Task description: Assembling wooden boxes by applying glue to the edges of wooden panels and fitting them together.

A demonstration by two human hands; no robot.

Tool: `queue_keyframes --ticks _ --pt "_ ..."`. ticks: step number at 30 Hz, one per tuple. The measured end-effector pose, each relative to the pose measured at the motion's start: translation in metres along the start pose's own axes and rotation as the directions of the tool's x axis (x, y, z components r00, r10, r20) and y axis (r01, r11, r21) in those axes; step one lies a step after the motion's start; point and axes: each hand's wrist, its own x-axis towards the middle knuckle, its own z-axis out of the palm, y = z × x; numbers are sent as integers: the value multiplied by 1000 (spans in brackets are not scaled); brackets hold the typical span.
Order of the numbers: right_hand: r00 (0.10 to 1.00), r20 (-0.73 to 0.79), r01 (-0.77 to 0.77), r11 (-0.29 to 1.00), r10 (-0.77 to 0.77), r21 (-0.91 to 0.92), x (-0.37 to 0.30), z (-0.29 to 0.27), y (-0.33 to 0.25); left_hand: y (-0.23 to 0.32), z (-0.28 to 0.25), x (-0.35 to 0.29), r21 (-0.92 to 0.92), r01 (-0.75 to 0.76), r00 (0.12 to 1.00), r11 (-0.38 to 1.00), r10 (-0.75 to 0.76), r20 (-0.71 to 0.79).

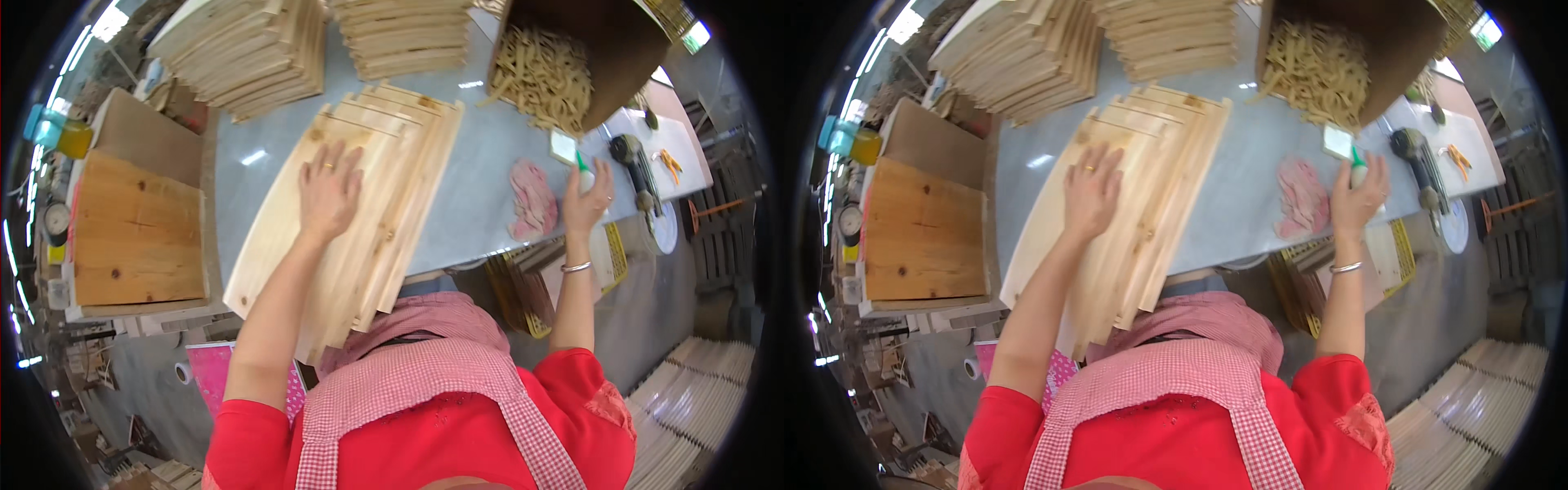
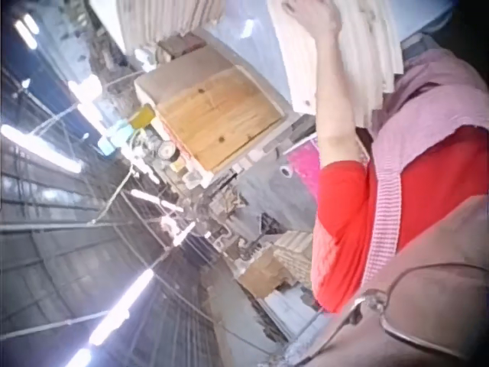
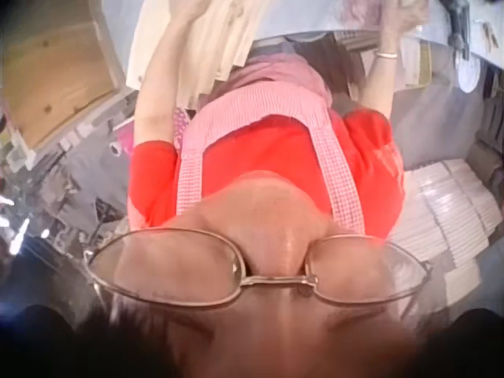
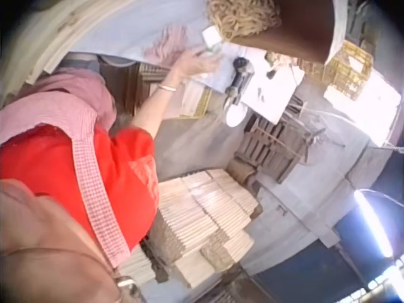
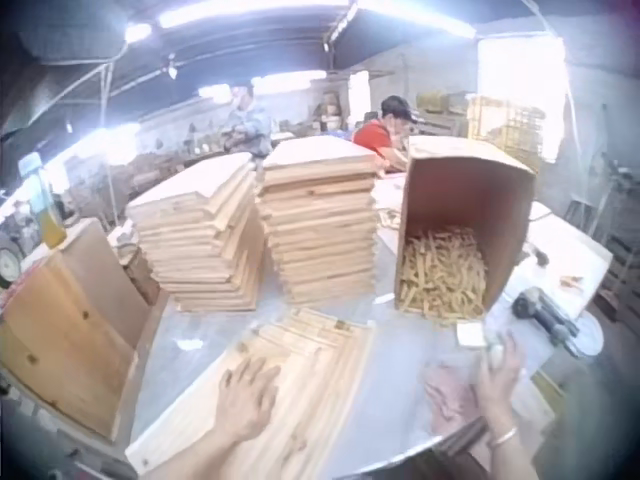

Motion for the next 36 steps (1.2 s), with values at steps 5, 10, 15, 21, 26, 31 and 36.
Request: queue_keyframes --ticks 5,10,15,21,26,31,36 --pt "934 267 -223 972 235 -75 -19 -21 99 3 4 10 7 -28 1000 1000 28 2" --pt "969 222 -80 987 111 -141 -24 -33 65 3 6 4 -2 -5 1000 1000 5 24" --pt "934 191 -320 944 301 81 -25 -36 56 3 5 1 -7 -6 1000 1000 6 7" --pt "873 156 -421 551 462 721 10 -30 7 4 3 4 -3 1 1000 1000 -1 1" --pt "892 343 -446 446 296 776 26 25 -51 4 0 3 -21 -6 1000 1000 7 4" --pt "866 480 -471 551 139 689 47 102 -112 10 -5 4 -39 16 1000 999 -15 17" --pt "862 506 -405 650 35 643 64 159 -170 8 -5 2 -47 32 999 998 -32 15"
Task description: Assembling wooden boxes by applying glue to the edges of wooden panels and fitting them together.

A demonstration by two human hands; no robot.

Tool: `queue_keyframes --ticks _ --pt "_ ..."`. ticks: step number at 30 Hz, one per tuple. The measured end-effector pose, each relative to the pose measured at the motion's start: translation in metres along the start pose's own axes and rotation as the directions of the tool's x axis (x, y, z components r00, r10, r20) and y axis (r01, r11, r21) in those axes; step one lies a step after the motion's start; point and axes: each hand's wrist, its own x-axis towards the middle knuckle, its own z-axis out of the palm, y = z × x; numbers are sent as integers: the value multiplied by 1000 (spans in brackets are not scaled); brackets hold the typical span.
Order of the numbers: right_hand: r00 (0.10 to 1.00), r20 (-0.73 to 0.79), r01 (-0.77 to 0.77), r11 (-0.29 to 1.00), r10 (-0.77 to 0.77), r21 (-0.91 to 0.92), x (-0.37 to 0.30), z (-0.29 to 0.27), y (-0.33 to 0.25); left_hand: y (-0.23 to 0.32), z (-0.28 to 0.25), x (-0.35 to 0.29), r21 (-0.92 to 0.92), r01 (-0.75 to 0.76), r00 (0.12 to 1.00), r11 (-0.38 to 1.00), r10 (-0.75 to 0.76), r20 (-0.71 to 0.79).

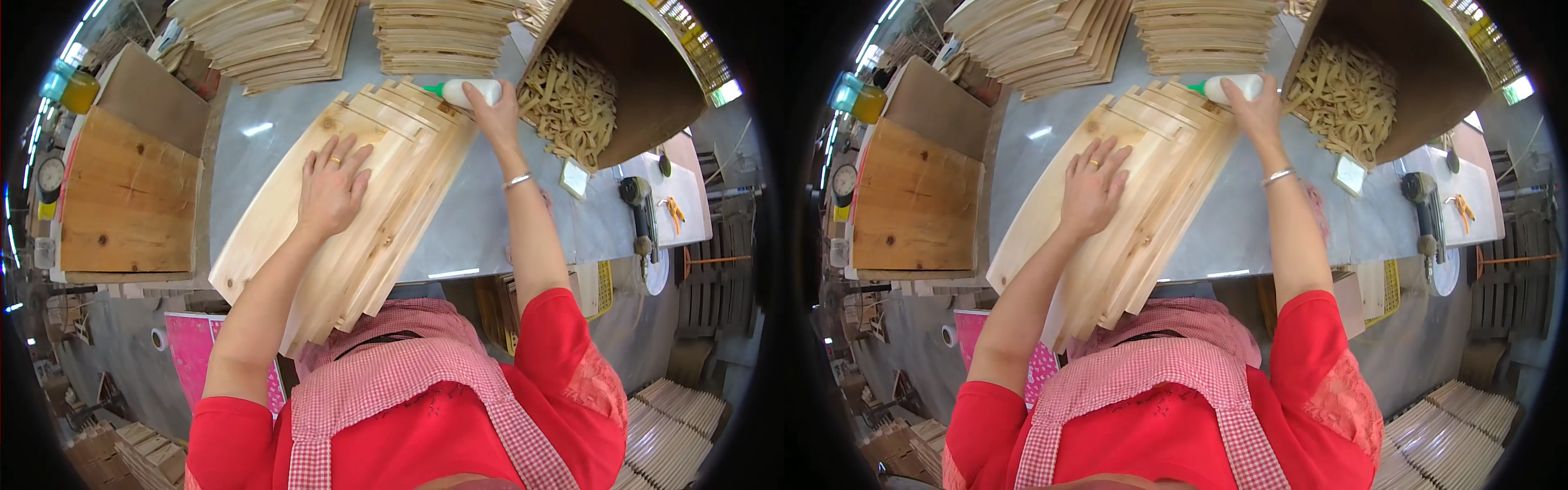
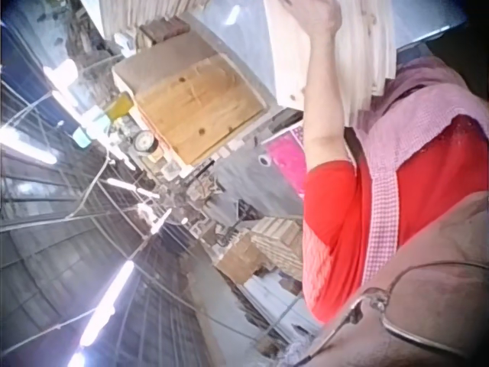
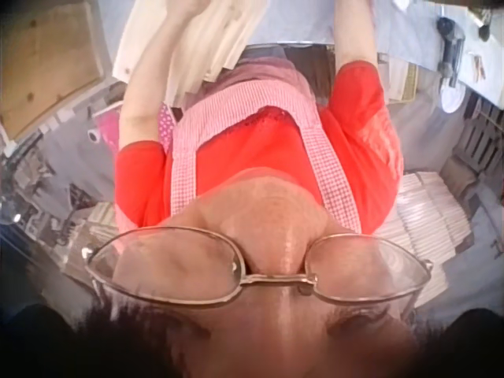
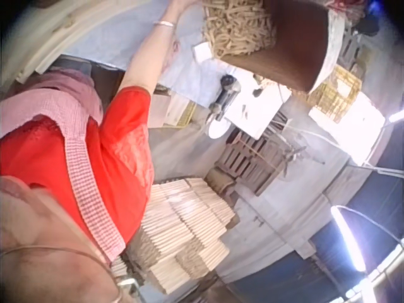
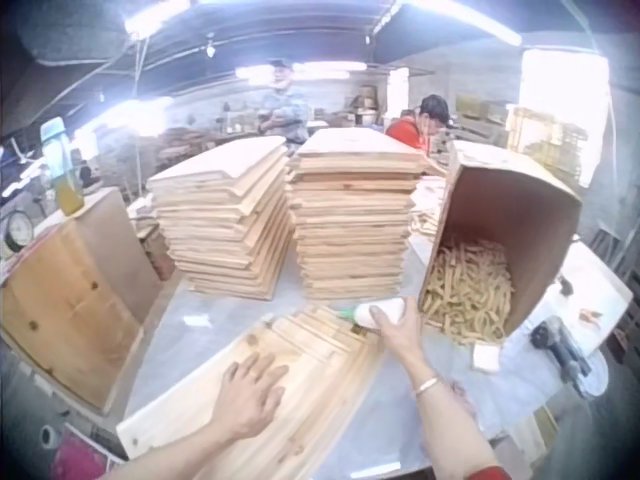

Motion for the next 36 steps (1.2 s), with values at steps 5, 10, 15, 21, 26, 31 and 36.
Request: queue_keyframes --ticks 5,10,15,21,26,31,36 --pt "997 66 53 994 -47 -93 14 32 -10 0 -1 0 -9 -13 1000 1000 13 -5" --pt "988 112 132 960 -107 -247 19 28 -14 0 -1 1 -3 -13 1000 1000 13 -7" --pt "984 152 143 929 -95 -341 22 -22 -4 -1 2 4 -14 -19 1000 1000 19 -21" --pt "984 167 124 927 -68 -354 16 -70 -1 -3 0 3 -25 -13 1000 1000 12 -25" --pt "988 113 -87 988 102 -127 2 -56 -25 -2 -1 2 -17 1 1000 1000 -1 0" --pt "997 73 14 1000 -14 0 -5 17 -34 0 0 -2 -29 2 1000 1000 -3 -7" --pt "995 48 95 985 -89 -144 -13 54 -39 1 0 -5 -44 3 1000 999 -4 -11"
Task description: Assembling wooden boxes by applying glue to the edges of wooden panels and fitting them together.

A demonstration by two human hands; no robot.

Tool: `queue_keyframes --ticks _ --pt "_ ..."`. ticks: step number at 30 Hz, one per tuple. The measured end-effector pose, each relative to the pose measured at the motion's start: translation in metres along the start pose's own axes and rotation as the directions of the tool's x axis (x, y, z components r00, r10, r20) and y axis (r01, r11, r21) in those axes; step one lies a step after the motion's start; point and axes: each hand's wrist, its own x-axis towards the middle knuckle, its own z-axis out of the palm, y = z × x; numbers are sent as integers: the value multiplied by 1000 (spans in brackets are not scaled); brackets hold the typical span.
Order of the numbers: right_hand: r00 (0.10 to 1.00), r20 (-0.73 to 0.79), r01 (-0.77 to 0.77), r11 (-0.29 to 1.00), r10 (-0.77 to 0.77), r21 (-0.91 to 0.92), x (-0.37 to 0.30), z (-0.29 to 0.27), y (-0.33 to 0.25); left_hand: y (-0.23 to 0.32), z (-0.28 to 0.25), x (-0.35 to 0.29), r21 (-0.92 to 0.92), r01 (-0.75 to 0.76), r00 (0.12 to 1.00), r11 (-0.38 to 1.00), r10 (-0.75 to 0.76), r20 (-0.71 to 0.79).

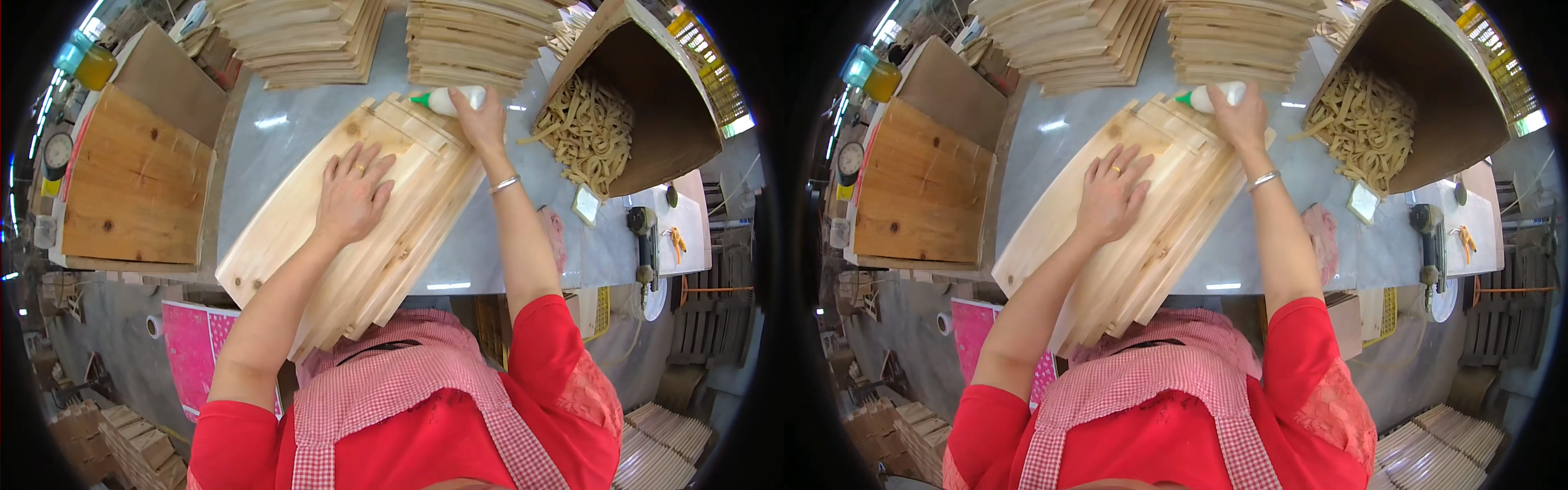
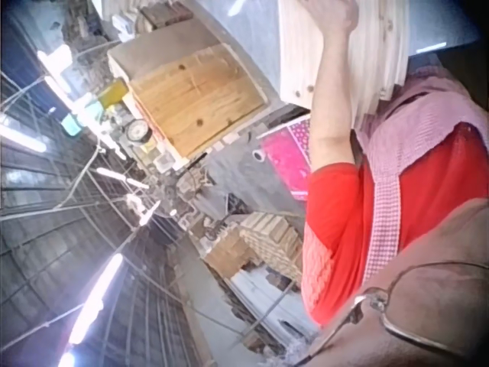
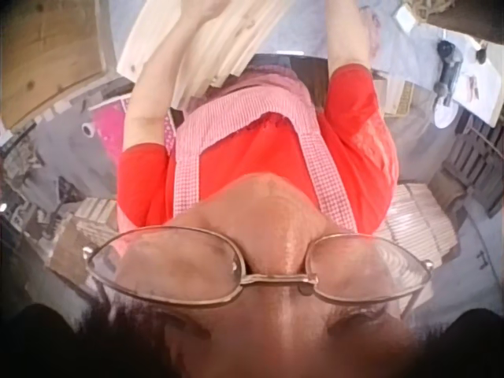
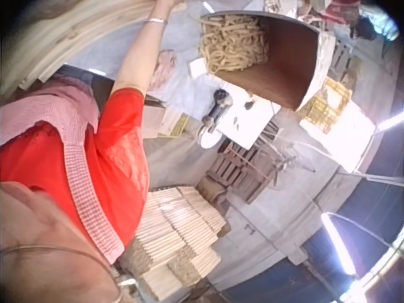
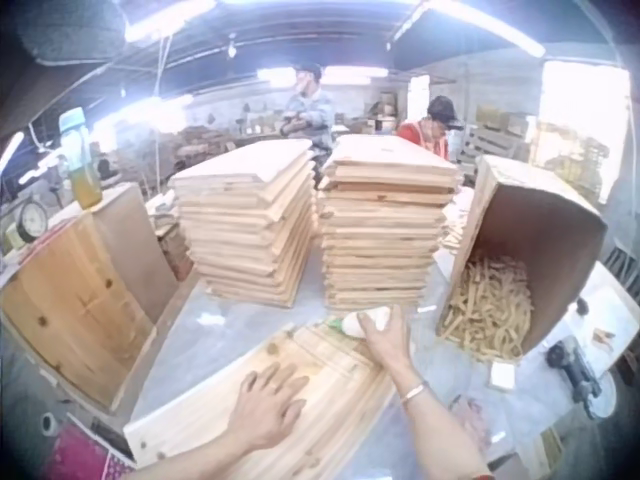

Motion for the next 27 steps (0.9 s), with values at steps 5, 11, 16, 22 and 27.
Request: queue_keyframes --ticks 5,11,16,22,27 --pt "999 27 23 993 -20 -114 -2 -24 -1 -3 1 3 4 -18 1000 1000 18 -10" --pt "996 92 32 980 -14 -195 -5 -88 18 -13 2 9 14 -8 999 1000 8 -37" --pt "996 58 -61 988 70 -140 -17 -135 37 -2 1 16 1 -47 997 999 47 -53" --pt "991 125 42 998 -46 38 -46 -130 37 -5 -1 0 -2 -46 998 999 46 -34" --pt "997 -26 68 996 -67 49 -56 -134 32 3 -6 -2 3 -36 999 999 36 -11"
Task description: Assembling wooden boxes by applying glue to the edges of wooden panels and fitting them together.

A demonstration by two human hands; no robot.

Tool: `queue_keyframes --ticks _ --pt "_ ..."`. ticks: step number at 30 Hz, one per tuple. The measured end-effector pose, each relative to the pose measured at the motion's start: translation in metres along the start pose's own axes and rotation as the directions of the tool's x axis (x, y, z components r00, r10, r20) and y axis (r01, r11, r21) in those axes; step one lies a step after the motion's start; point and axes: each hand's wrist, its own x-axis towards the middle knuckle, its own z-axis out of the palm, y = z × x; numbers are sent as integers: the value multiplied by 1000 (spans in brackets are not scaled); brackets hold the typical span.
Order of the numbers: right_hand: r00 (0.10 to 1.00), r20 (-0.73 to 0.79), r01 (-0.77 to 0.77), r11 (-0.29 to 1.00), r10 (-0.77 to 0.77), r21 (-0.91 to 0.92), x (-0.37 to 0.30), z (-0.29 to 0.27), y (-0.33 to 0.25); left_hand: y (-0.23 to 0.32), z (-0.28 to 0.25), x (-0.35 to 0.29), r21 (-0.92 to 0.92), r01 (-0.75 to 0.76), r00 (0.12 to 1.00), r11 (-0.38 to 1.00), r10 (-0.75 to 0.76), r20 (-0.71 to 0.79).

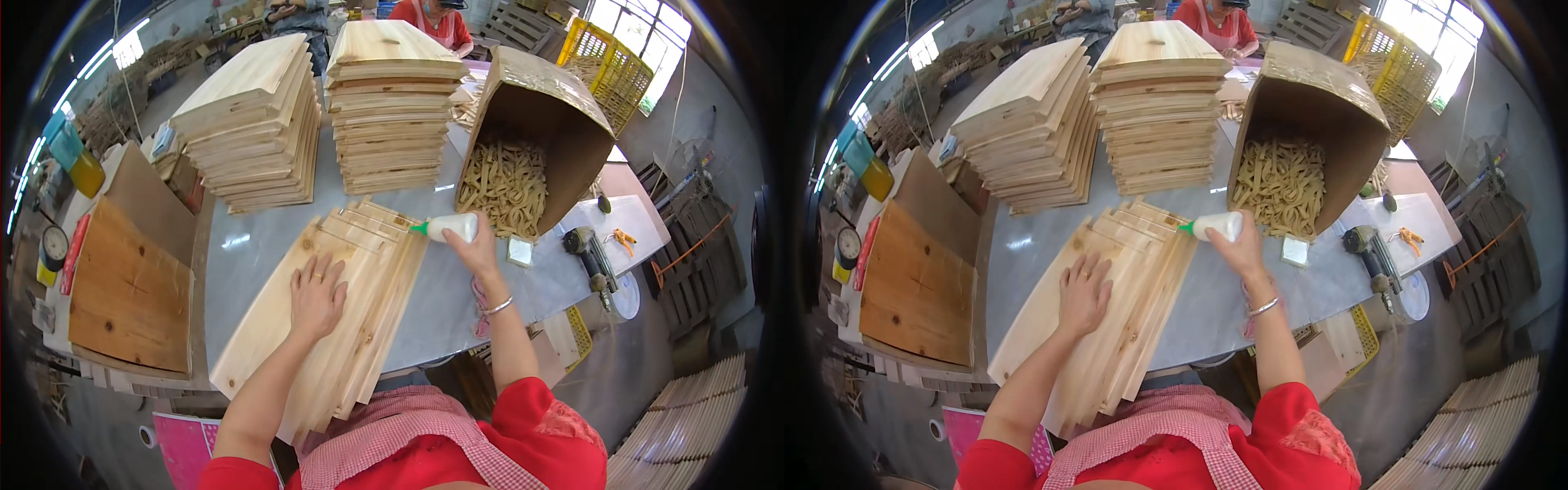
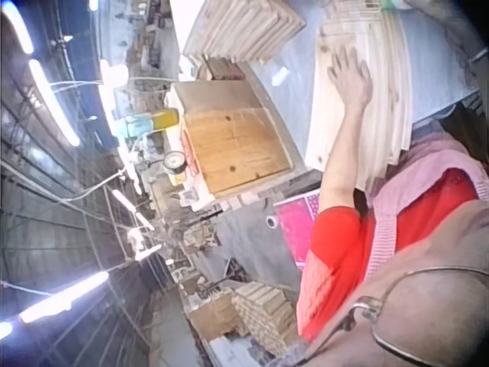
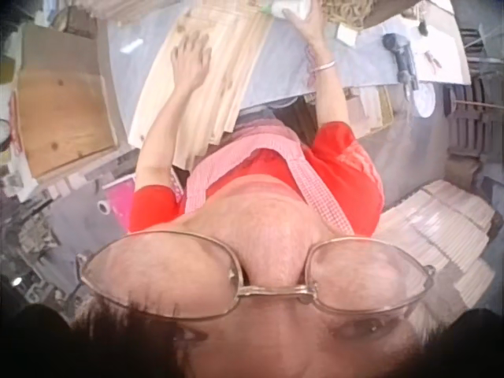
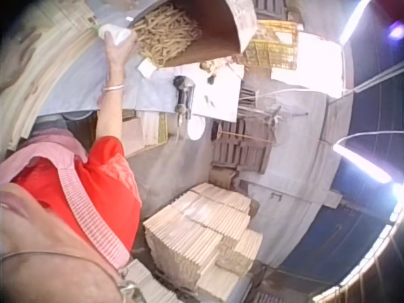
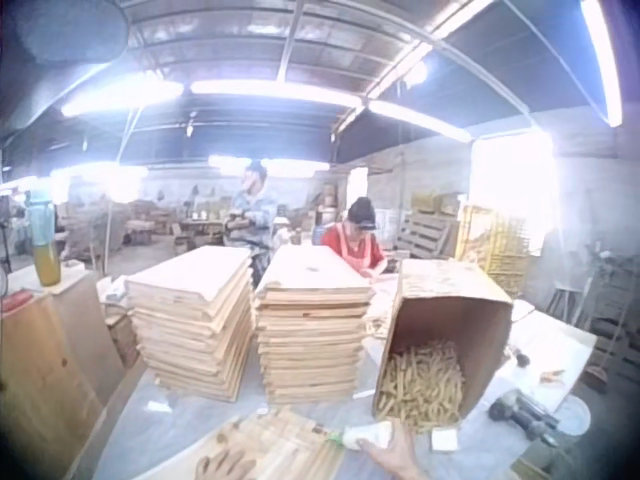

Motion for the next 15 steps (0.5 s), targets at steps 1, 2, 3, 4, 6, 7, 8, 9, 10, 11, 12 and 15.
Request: queue_keyframes --ticks 1,2,3,4,6,7,8,9,10,11,12,15 --pt "1000 -6 5 1000 -5 3 -1 0 -5 0 -1 -1 4 -5 1000 1000 5 -6" --pt "990 -32 -128 982 134 138 -5 2 -11 1 -2 -3 4 -1 1000 1000 1 -3" --pt "962 -39 -250 929 270 273 -4 5 -19 1 -3 -3 2 2 1000 1000 -2 -3" --pt "962 -35 -251 929 270 272 -5 11 -22 1 -2 -3 2 6 1000 1000 -6 -3" --pt "966 -26 -222 875 258 430 -4 26 -28 -1 2 -6 -10 -6 1000 1000 6 -13" --pt "964 -8 -239 874 267 424 -2 37 -31 -2 4 -5 -14 11 1000 1000 -11 -1" --pt "970 -12 -208 857 242 471 1 49 -34 -4 6 0 -3 3 1000 1000 -3 -2" --pt "974 1 -193 835 224 516 3 64 -34 -9 11 1 8 13 1000 1000 -13 6" --pt "985 -23 -139 873 169 468 10 74 -33 -14 14 3 22 3 1000 1000 -2 -20" --pt "992 -31 -98 904 122 417 14 86 -32 -21 20 3 35 1 1000 999 0 -31" --pt "996 -5 -81 887 93 455 17 89 -39 -19 17 5 62 -6 997 998 11 -73" --pt "997 29 -79 936 73 344 29 95 -48 -9 11 12 -2 21 998 1000 -21 -55"
